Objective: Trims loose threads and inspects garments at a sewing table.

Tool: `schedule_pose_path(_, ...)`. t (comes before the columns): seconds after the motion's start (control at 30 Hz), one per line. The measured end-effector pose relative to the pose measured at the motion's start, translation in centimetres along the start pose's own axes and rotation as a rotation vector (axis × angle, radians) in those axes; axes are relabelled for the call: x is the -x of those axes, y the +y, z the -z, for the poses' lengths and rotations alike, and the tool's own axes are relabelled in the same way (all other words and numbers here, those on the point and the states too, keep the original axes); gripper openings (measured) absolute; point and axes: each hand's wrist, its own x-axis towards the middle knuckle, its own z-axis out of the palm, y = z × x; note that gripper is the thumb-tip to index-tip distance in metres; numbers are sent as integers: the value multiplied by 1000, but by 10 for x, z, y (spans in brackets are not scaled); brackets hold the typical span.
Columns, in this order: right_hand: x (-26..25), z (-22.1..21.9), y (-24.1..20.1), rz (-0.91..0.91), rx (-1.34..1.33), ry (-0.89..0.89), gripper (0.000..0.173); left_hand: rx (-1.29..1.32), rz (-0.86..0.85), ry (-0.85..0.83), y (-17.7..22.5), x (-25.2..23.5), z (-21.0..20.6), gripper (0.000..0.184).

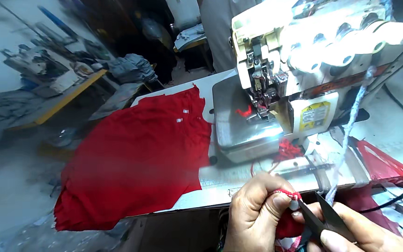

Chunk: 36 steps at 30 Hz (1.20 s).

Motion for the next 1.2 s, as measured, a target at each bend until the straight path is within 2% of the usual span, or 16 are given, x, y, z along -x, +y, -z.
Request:
schedule_pose_path(0.17, 0, -10, 24, 273, 268, 124, 26, 253, 156, 95, 6, 5, -9, 19)
schedule_pose_path(0.33, 2, -11, 35, 405, 316, 161, 26, 321, 207, 107, 12, 7, -12, 18)
schedule_pose_path(0.43, 3, -10, 36, 377, 279, 152, 26, 330, 210, 107, 12, 8, -14, 18)
schedule_pose_path(0.63, 3, 3, 11, 35, -44, 34, 23, 193, 160, 48, 7, 11, -8, 11)
schedule_pose_path(0.7, 3, 5, 7, -3, -93, 1, 23, 204, 177, 76, 9, 11, -8, 9)
schedule_pose_path(0.9, 5, 2, 18, 138, 46, 17, 23, 246, 218, 99, 12, 11, -8, 9)
schedule_pose_path(1.07, 9, 2, 23, 311, 110, 153, 23, 223, 298, 228, 7, 11, -6, 12)
schedule_pose_path(1.2, 10, 7, 15, 265, 111, 116, 25, 180, 269, 165, 6, 17, -5, 11)
